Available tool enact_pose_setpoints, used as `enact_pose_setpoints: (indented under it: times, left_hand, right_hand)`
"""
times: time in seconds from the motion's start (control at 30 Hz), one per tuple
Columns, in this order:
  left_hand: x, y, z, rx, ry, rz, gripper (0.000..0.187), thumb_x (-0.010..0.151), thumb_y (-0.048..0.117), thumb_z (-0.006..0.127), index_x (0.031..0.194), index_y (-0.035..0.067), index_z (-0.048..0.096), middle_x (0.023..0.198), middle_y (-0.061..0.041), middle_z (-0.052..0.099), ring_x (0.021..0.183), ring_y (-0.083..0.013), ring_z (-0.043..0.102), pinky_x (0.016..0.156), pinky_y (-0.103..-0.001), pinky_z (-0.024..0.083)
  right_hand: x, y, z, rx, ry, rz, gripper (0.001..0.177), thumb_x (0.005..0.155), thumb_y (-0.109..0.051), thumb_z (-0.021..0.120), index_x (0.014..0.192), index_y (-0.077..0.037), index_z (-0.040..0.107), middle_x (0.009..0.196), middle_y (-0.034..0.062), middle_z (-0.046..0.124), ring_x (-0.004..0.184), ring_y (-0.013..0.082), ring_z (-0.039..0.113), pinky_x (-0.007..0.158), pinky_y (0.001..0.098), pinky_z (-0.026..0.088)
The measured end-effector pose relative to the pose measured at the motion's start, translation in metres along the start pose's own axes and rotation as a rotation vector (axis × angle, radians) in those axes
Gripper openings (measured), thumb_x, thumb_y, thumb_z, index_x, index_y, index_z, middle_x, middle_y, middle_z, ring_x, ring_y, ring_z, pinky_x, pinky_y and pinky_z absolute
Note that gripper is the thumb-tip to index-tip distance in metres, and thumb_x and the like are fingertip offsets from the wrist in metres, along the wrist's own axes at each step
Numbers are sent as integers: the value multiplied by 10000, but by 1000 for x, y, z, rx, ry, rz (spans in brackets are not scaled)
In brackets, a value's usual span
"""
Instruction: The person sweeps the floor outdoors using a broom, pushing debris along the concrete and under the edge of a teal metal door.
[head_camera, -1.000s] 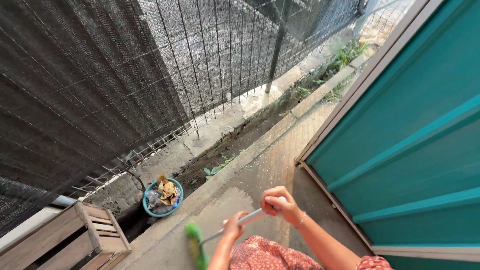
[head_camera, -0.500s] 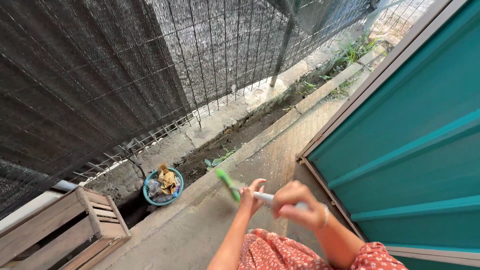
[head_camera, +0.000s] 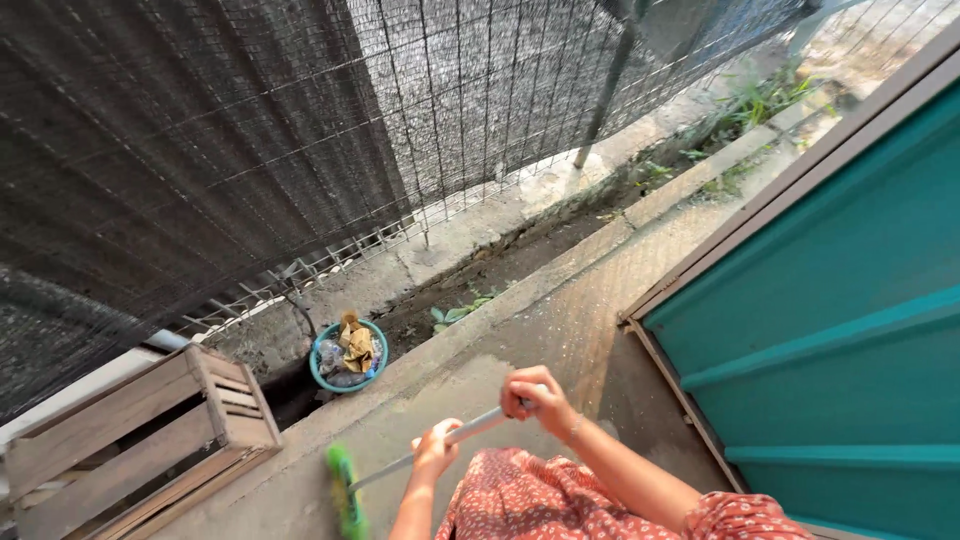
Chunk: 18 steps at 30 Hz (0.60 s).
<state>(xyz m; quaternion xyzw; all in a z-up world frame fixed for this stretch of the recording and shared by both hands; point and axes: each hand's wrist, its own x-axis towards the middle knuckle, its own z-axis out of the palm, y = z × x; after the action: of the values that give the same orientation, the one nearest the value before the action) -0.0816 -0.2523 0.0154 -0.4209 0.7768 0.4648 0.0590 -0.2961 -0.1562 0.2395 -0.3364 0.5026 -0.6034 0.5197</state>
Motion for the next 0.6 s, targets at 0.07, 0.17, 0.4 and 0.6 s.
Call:
enact_pose_setpoints:
  times: [0.07, 0.17, 0.4, 0.6]
  left_hand:
    - [4, 12, 8, -33, 49, 122, 373, 785, 102, 660, 1078, 324, 721, 906, 4, 785, 945, -230, 735, 915, -439, 445]
    - [28, 57, 30, -218, 113, 469, 422, 746, 57, 663, 1133, 219, 710, 997, -60, 767, 973, -270, 724, 864, -402, 525]
    - [79, 157, 58, -707, -23, 484, 285, 867, 124, 717, 1150, 107, 746, 741, 10, 592, 670, -68, 529, 597, -270, 457]
    - [67, 201, 35, -402, 88, 524, 288, 938, 159, 649, 1211, 222, 713, 686, -37, 629, 627, -145, 571, 717, -359, 462]
  right_hand:
    - [-3, -17, -9, -19, -27, -6, 372, 965, -226, 575, 683, 14, 612, 596, 64, 560, 520, 134, 493, 491, 304, 372]
    - [-4, -74, -26, -278, -13, 24, 361, 935, -240, 582, 677, 7, 633, 584, 36, 580, 511, 120, 502, 457, 293, 368]
    - [1, -161, 20, -584, -375, -200, 287, 962, -209, 595, 767, -11, 669, 627, 91, 607, 560, 195, 614, 544, 349, 451]
    - [-13, -201, 18, -616, -396, -328, 239, 908, -200, 609, 780, -7, 668, 621, 97, 567, 552, 239, 606, 551, 358, 431]
